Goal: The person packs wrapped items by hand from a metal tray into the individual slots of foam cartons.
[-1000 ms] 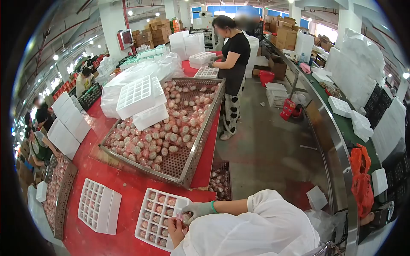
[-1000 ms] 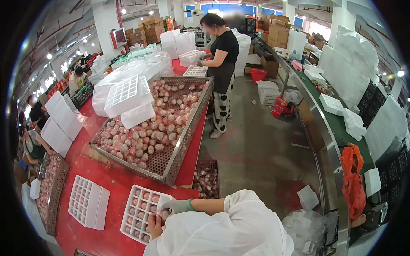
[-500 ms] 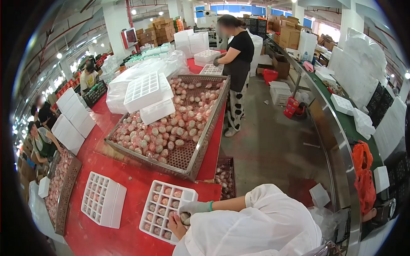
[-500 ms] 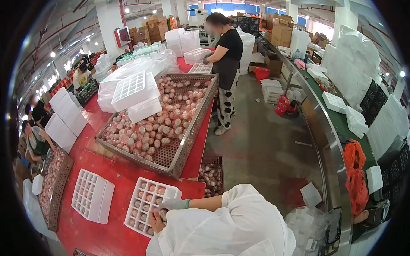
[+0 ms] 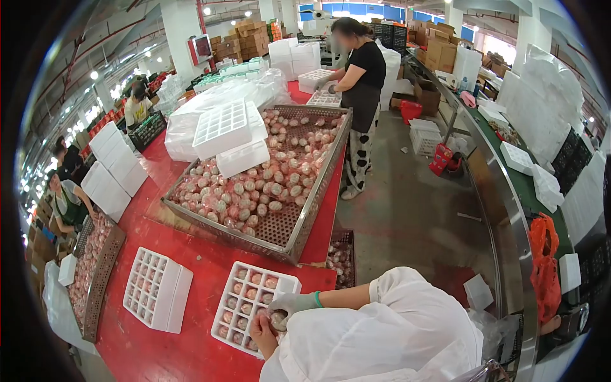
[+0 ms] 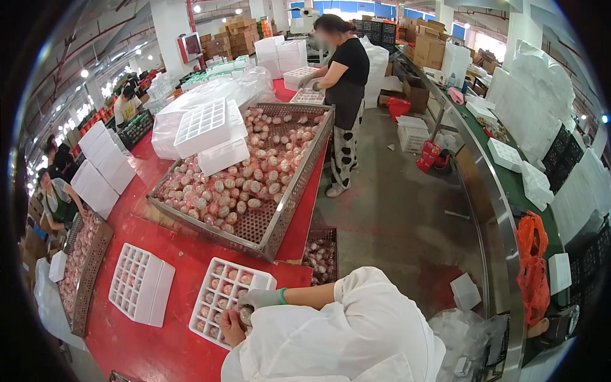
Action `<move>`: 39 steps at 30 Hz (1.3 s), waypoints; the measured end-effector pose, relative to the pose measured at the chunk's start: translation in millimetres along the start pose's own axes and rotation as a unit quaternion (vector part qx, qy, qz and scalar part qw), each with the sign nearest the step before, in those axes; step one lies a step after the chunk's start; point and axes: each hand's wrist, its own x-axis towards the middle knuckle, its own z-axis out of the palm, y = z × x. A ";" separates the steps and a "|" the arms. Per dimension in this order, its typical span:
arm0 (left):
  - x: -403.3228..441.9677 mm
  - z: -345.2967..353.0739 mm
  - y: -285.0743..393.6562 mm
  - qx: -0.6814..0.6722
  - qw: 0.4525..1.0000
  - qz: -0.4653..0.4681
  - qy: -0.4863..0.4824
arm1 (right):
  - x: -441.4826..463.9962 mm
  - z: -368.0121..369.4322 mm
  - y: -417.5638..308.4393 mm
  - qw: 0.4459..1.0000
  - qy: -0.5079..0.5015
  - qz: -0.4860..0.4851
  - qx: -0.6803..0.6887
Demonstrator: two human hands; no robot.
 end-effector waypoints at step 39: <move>-66.2 -28.1 -40.1 -0.218 0.898 -0.227 0.306 | 68.0 54.5 28.5 0.995 -0.096 0.018 0.021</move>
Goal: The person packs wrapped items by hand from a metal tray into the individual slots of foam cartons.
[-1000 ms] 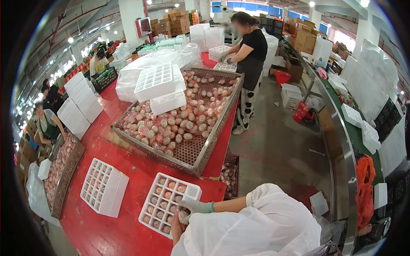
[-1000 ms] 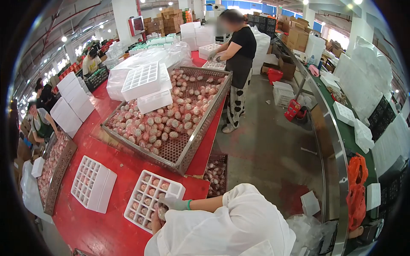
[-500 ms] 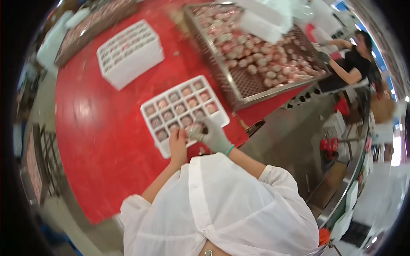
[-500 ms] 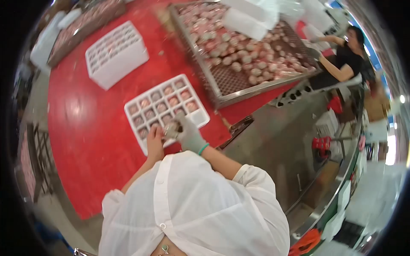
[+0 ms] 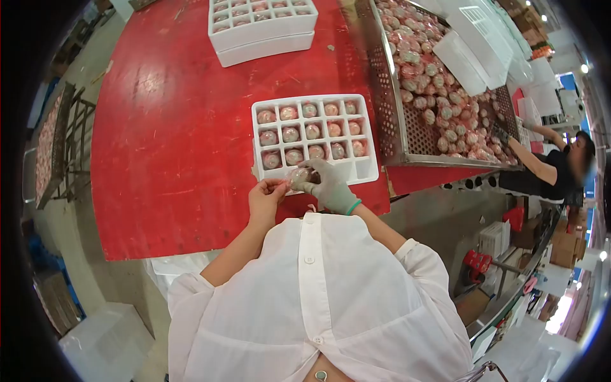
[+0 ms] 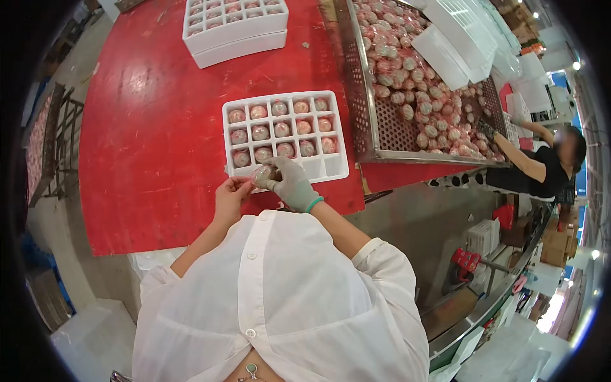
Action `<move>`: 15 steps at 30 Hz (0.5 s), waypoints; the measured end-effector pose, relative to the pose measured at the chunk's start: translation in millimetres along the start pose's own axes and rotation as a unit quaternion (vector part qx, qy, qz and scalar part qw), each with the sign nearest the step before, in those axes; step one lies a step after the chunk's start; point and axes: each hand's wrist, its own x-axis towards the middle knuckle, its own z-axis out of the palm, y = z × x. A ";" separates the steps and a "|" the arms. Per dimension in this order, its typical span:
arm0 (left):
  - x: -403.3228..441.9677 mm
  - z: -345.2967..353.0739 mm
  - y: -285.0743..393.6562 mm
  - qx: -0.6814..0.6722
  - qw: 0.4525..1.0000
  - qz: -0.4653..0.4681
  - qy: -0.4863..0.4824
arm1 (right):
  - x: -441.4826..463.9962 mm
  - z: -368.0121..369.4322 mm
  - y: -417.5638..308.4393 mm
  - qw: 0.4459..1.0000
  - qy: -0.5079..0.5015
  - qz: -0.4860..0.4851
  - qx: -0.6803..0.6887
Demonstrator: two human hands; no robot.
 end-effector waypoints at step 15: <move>-37.8 -40.0 5.4 0.193 0.979 0.057 0.015 | 38.8 59.2 16.7 0.949 -0.045 -0.152 -0.271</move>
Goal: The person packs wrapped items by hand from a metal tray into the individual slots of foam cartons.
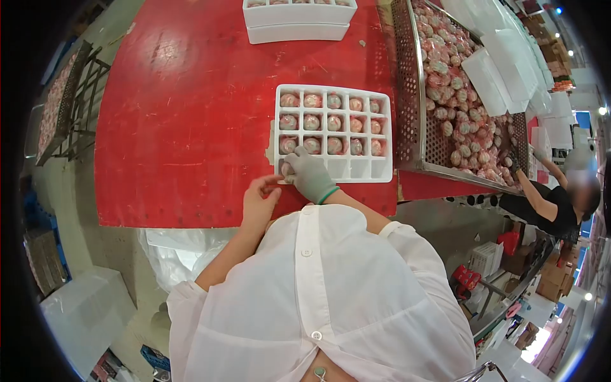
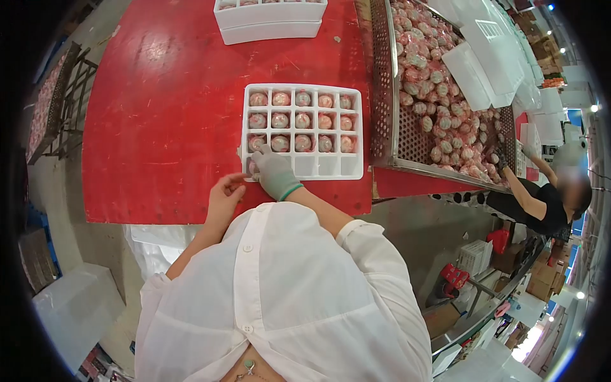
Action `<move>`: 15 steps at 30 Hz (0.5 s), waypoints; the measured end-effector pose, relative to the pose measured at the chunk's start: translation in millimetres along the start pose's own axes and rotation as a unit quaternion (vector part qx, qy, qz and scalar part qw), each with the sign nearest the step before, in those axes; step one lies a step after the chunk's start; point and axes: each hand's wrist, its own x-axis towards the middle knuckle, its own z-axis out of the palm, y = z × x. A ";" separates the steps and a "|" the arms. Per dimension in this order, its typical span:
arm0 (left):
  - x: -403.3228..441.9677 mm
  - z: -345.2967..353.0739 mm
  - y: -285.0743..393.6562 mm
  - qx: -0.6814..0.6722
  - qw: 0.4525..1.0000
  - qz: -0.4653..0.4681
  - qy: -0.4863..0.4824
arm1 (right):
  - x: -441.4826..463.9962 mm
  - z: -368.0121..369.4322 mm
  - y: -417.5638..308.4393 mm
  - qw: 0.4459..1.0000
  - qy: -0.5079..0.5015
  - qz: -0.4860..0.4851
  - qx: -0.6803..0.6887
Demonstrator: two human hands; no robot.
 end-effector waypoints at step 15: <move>84.9 -14.6 -100.1 -0.052 0.998 -0.032 0.017 | 33.6 24.0 5.6 0.976 -0.188 -0.027 -0.102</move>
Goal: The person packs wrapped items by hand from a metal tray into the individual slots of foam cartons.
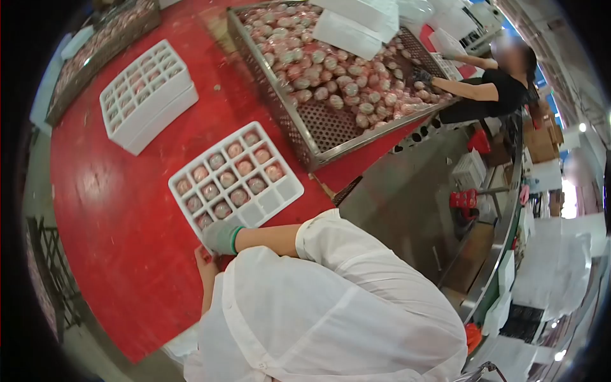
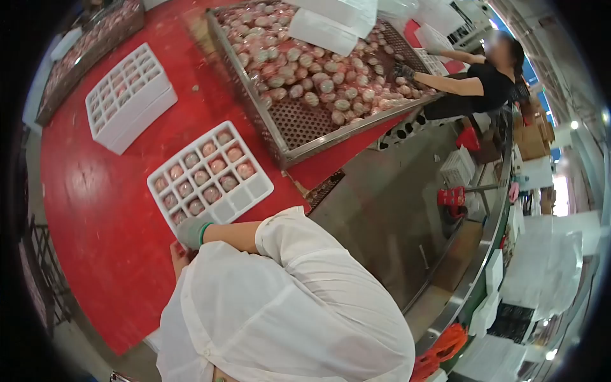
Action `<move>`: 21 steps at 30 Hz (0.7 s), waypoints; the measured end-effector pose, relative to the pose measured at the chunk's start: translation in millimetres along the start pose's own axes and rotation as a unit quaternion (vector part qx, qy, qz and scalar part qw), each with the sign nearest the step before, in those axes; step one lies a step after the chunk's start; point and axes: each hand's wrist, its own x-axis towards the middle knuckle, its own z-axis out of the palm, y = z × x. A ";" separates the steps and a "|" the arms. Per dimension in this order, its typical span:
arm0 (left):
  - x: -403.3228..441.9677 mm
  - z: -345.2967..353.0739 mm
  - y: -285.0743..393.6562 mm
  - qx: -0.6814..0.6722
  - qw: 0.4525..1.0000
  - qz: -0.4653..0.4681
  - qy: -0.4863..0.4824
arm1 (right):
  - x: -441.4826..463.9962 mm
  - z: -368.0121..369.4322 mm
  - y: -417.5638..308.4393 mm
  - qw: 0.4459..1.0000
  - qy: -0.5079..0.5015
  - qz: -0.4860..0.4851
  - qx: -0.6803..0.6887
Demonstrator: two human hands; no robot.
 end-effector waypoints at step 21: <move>-20.0 16.8 53.8 0.027 0.996 -0.086 -0.018 | -270.2 -116.6 446.6 0.684 0.196 0.651 -0.264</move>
